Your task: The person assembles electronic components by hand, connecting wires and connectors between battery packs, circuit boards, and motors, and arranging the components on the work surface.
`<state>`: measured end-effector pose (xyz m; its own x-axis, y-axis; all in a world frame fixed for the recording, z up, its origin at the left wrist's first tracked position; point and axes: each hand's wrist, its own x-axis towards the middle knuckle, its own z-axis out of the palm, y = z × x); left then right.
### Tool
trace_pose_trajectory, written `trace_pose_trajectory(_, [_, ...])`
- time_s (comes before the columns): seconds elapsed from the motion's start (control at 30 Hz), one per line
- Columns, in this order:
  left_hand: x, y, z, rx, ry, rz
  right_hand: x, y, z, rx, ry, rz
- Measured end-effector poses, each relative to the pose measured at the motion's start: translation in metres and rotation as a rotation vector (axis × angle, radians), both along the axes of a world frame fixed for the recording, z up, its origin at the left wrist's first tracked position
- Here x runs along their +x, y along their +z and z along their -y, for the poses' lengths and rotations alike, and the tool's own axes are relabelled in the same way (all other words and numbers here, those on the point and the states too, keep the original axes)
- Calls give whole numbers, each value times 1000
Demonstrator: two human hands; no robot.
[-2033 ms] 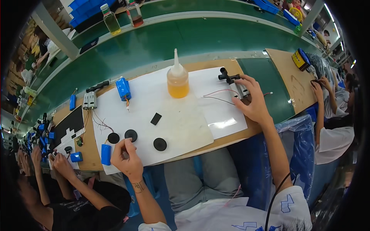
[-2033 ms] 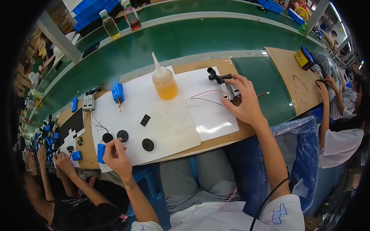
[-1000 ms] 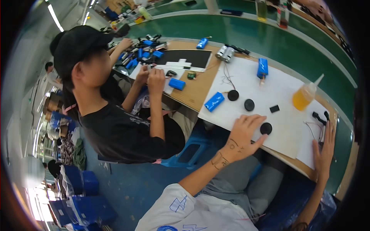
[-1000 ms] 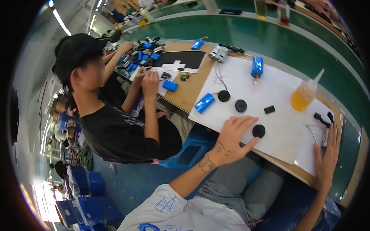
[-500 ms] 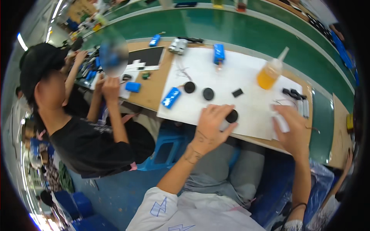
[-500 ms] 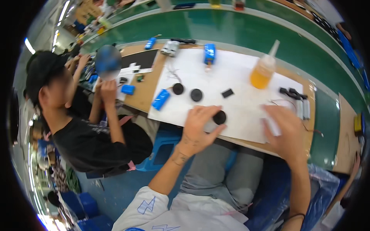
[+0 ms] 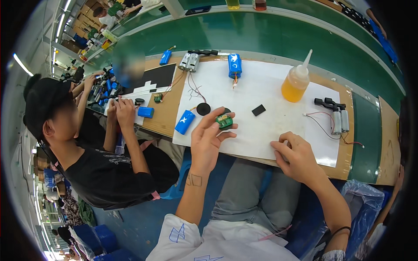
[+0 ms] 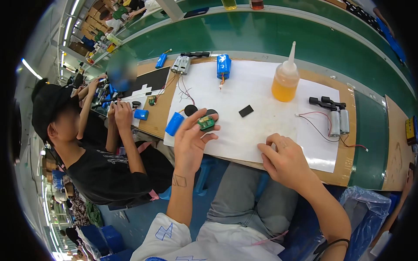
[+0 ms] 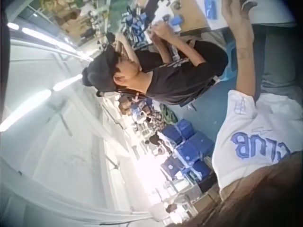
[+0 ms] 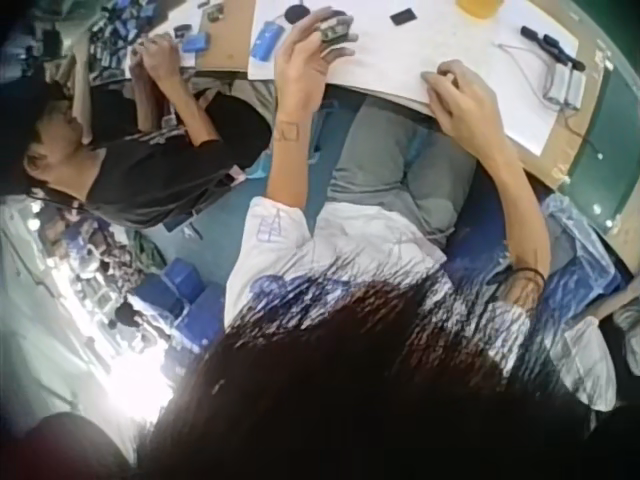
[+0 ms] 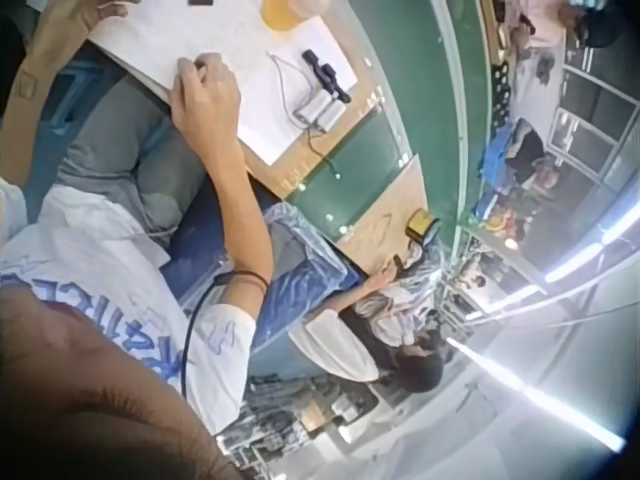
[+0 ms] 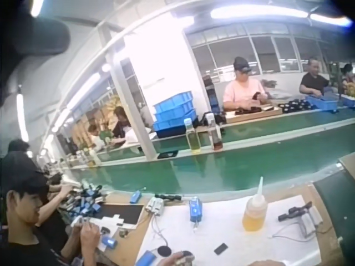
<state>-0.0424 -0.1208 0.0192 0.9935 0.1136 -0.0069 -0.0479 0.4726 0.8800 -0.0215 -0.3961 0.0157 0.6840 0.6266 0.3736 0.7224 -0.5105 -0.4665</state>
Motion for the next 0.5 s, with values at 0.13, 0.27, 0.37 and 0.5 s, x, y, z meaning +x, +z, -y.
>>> trace_pose_trajectory(0.13, [2, 0, 11, 191, -4, -38, 4, -1, 1, -3, 14, -23])
trace_pose_trajectory(0.27, [3, -5, 23, 387, 8, -6, 6, -1, 0, -1, 26, -29])
trace_pose_trajectory(0.37, [2, 0, 36, 878, -46, -21, 7, -2, 1, 6, 27, -40])
trace_pose_trajectory(0.5, [1, -6, 46, 1199, 102, 206, 7, -3, 1, 8, 23, -44])
